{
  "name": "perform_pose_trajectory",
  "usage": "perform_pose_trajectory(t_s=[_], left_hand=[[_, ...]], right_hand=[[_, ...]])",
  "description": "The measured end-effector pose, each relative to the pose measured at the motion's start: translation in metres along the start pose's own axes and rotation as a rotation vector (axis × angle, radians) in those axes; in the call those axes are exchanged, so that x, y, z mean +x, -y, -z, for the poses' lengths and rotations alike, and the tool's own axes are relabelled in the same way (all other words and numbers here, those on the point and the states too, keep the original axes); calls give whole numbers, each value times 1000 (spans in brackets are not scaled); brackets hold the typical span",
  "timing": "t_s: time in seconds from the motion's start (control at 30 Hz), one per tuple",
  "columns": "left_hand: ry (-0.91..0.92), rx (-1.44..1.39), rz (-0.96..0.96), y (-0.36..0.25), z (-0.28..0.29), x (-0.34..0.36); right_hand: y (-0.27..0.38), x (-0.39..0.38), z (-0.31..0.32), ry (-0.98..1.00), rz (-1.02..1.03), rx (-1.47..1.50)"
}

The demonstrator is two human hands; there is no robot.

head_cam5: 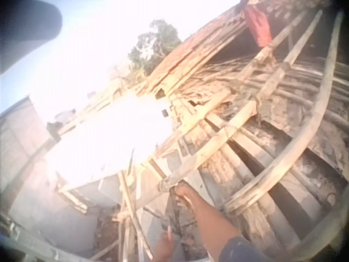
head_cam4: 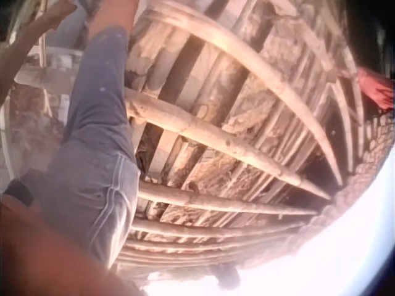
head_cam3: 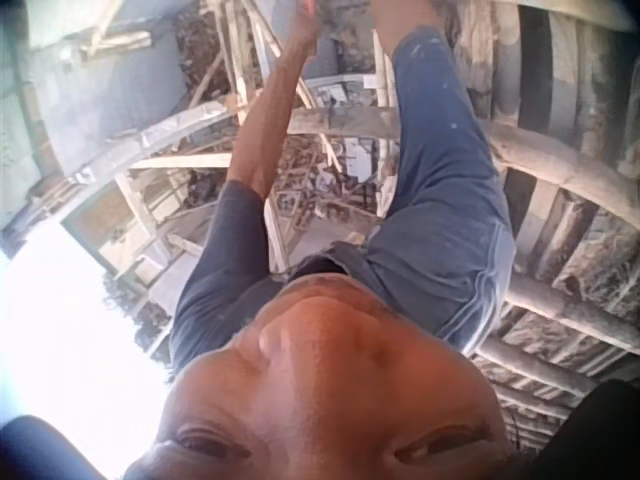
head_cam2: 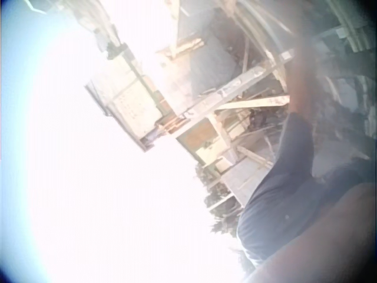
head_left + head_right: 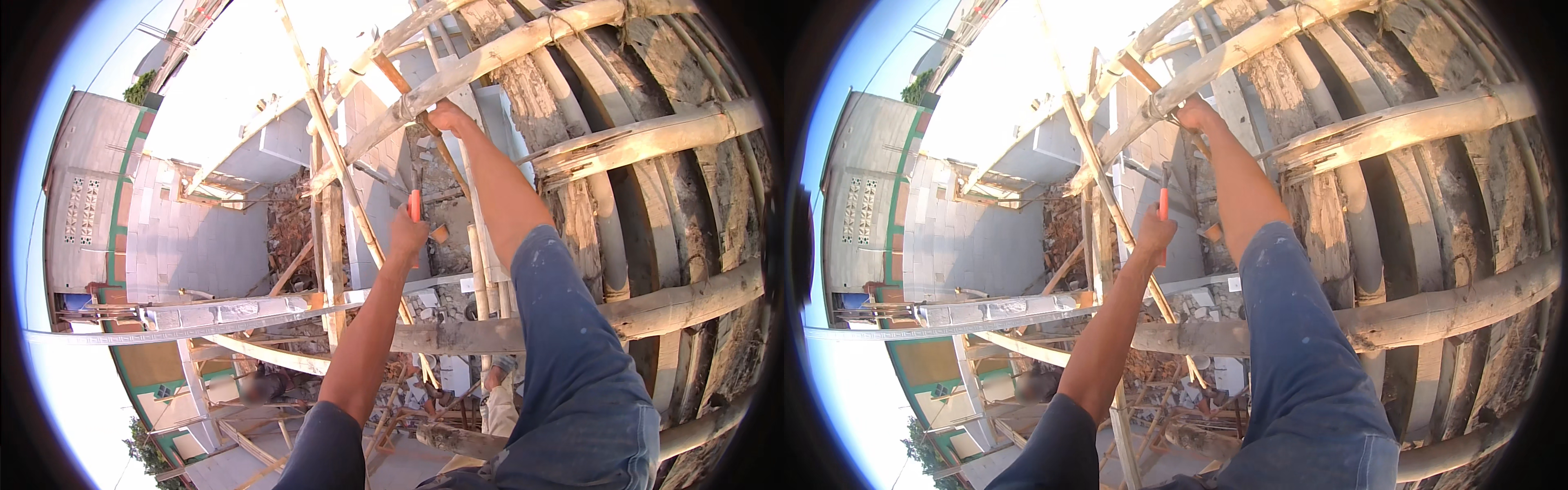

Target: The person uses pliers to twist and secure wires on a roof framework while positioning bamboo beams among the wooden structural supports.

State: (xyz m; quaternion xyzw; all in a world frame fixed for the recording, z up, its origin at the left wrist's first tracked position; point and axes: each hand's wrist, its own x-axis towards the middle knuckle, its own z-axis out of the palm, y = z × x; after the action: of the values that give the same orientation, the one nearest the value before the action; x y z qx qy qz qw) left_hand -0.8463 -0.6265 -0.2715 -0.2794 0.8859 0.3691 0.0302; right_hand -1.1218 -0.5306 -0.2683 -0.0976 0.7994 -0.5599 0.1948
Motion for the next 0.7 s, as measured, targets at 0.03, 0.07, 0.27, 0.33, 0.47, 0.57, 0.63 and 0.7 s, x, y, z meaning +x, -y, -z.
perform_pose_trajectory(t_s=[0.03,0.07,0.27,0.33,0.47,0.57,0.63,0.7], left_hand=[[12,-6,41,1,-5,1],[27,-15,85,4,-8,0],[-39,121,70,-4,-11,16],[-75,214,-26,-10,-3,26],[-175,365,-123,-15,11,69],[-184,420,-140,-29,23,92],[-167,495,-196,-42,29,105],[-154,548,-227,-51,30,111]], right_hand=[[6,-3,-3,43,42,80],[9,-5,-3,86,78,158],[3,-2,-8,50,168,-16],[0,0,-8,21,176,-93],[0,10,-12,-86,212,-219],[-7,8,-17,-115,223,-221],[-8,11,-13,-134,200,-282],[-12,13,-11,-152,208,-315]])
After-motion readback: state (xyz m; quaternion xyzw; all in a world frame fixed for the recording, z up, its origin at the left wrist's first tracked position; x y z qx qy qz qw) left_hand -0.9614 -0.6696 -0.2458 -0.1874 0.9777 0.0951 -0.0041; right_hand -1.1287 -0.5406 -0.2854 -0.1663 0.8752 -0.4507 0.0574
